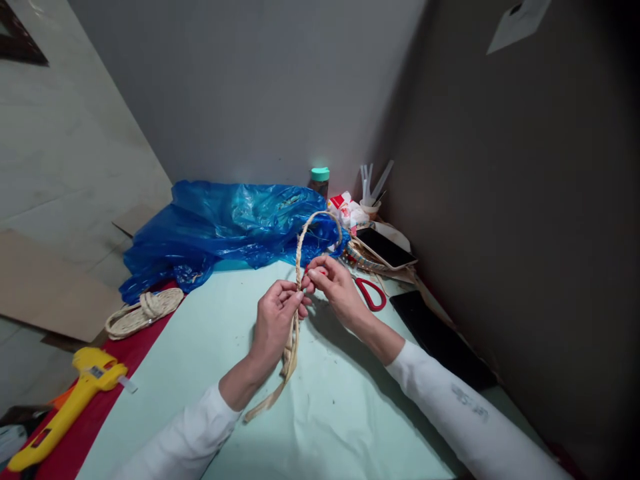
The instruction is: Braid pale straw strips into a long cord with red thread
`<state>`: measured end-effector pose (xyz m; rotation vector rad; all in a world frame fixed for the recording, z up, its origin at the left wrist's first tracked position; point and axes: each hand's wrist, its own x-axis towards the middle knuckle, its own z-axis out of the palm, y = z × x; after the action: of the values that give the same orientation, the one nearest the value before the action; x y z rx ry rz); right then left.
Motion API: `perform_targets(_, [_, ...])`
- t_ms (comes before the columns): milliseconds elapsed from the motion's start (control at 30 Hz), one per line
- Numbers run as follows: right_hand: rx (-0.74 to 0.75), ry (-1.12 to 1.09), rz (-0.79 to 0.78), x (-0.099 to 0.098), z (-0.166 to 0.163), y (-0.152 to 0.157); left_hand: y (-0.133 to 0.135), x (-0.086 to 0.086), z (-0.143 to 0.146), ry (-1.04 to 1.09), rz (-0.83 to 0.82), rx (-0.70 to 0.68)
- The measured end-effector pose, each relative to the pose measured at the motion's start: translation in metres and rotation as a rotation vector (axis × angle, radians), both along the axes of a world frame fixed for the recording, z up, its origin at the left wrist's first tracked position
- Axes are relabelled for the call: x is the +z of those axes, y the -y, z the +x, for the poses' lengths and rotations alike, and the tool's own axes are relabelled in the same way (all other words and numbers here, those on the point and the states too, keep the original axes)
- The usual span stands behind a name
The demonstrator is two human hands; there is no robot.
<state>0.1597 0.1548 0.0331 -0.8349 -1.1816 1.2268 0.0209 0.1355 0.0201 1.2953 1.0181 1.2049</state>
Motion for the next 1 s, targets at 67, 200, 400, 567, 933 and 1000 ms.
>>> perform_targets(67, [0.021, 0.032, -0.002, 0.000, -0.004, -0.010, 0.002, 0.001, -0.001, -0.065, 0.022, 0.028])
perform_targets(200, [0.075, 0.105, 0.013, -0.003, -0.013, -0.027, 0.004, 0.005, -0.002, -0.176, 0.090, 0.096])
perform_targets(400, [0.170, 0.215, -0.016, -0.019, -0.021, -0.046, 0.004, 0.002, -0.002, -0.199, 0.098, 0.093])
perform_targets(567, [0.066, 0.289, -0.007, -0.025, -0.011, -0.035, 0.004, -0.004, 0.000, -0.145, 0.015, 0.047])
perform_targets(933, [0.143, -0.015, -0.270, -0.029, -0.010, 0.010, 0.010, 0.003, -0.002, 0.233, -0.268, -0.072])
perform_targets(1000, [0.252, -0.084, -0.298, -0.029, -0.011, 0.014, 0.010, 0.004, -0.002, 0.240, -0.311, -0.116])
